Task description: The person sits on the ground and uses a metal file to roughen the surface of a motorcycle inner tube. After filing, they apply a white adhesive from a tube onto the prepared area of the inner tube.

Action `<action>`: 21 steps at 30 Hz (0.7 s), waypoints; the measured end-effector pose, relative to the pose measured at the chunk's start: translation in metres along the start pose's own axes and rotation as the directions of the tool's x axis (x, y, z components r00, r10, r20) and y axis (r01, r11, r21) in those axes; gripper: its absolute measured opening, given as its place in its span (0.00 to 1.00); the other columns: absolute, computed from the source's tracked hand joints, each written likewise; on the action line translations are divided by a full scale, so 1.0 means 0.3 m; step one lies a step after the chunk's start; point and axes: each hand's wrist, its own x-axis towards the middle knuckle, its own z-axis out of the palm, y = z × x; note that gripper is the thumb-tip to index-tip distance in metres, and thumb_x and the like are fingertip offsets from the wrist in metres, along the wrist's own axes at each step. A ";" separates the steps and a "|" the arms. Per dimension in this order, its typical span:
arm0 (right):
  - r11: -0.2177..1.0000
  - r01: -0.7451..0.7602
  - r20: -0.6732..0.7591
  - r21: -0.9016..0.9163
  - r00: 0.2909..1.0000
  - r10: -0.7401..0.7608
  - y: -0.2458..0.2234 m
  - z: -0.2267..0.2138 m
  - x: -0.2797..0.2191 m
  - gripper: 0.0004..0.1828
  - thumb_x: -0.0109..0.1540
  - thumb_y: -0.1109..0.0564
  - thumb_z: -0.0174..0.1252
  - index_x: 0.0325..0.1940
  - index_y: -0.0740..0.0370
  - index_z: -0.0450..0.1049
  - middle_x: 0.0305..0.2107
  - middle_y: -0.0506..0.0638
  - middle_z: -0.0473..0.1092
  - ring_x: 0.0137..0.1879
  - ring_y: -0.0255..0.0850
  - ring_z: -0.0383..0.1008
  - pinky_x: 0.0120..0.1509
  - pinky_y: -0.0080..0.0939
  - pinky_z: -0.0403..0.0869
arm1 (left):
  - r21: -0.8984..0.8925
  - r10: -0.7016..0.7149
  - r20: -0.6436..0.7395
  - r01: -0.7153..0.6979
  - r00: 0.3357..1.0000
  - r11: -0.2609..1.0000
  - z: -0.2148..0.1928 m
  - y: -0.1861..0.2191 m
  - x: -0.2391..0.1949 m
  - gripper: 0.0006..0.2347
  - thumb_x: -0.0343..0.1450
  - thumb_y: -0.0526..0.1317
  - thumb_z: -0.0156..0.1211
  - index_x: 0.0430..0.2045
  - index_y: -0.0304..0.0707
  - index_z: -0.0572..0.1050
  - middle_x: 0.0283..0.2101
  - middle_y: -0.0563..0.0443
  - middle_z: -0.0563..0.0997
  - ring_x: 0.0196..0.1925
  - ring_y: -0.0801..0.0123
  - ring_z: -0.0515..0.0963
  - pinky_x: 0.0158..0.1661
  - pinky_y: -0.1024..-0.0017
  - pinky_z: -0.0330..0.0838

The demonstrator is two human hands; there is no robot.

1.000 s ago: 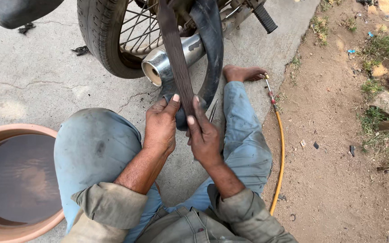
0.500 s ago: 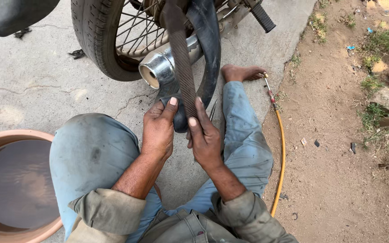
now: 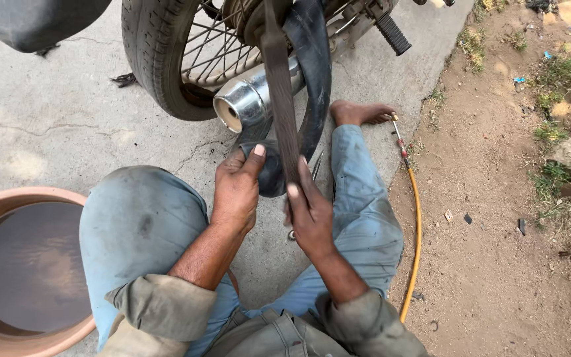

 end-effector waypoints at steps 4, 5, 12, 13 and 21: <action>0.989 0.051 0.012 -0.140 0.999 -0.050 0.008 0.051 -0.013 0.29 0.71 0.58 0.52 0.77 0.61 0.59 0.19 0.43 0.64 0.22 0.29 0.63 0.27 0.32 0.68 | -0.119 -0.037 0.020 0.039 0.999 0.992 0.003 0.023 -0.023 0.08 0.76 0.37 0.55 0.39 0.29 0.78 0.39 0.50 0.85 0.41 0.73 0.81 0.47 0.75 0.74; 0.982 0.028 0.017 -0.188 1.000 -0.025 0.040 0.049 -0.051 0.29 0.71 0.58 0.52 0.76 0.61 0.59 0.18 0.42 0.63 0.22 0.29 0.63 0.26 0.32 0.68 | -0.137 -0.030 -0.002 0.030 1.000 0.990 0.003 0.036 -0.015 0.08 0.77 0.37 0.55 0.39 0.28 0.78 0.39 0.49 0.84 0.41 0.73 0.81 0.47 0.75 0.74; 0.974 -0.220 0.022 -0.050 0.975 0.221 0.117 -0.113 -0.244 0.29 0.70 0.57 0.48 0.77 0.59 0.59 0.20 0.43 0.67 0.23 0.29 0.65 0.26 0.33 0.70 | -0.082 -0.040 0.002 0.040 0.999 0.996 -0.007 0.031 -0.008 0.09 0.77 0.38 0.55 0.41 0.30 0.79 0.39 0.50 0.83 0.40 0.75 0.79 0.45 0.76 0.74; 0.989 -0.137 0.027 -0.048 0.990 0.138 0.083 -0.109 -0.200 0.31 0.69 0.57 0.49 0.78 0.59 0.57 0.20 0.43 0.66 0.23 0.28 0.65 0.26 0.32 0.67 | -0.058 -0.051 0.004 0.051 0.999 0.997 0.003 0.026 -0.010 0.09 0.77 0.38 0.55 0.41 0.30 0.78 0.39 0.50 0.83 0.39 0.75 0.80 0.44 0.75 0.74; 0.991 0.084 0.089 -0.105 0.993 -0.075 0.007 0.024 -0.039 0.32 0.71 0.57 0.51 0.79 0.63 0.54 0.22 0.43 0.65 0.24 0.28 0.64 0.28 0.33 0.68 | -0.166 -0.068 -0.012 0.065 0.998 0.984 0.006 0.025 -0.028 0.08 0.76 0.37 0.57 0.41 0.29 0.78 0.39 0.49 0.83 0.39 0.74 0.80 0.44 0.74 0.74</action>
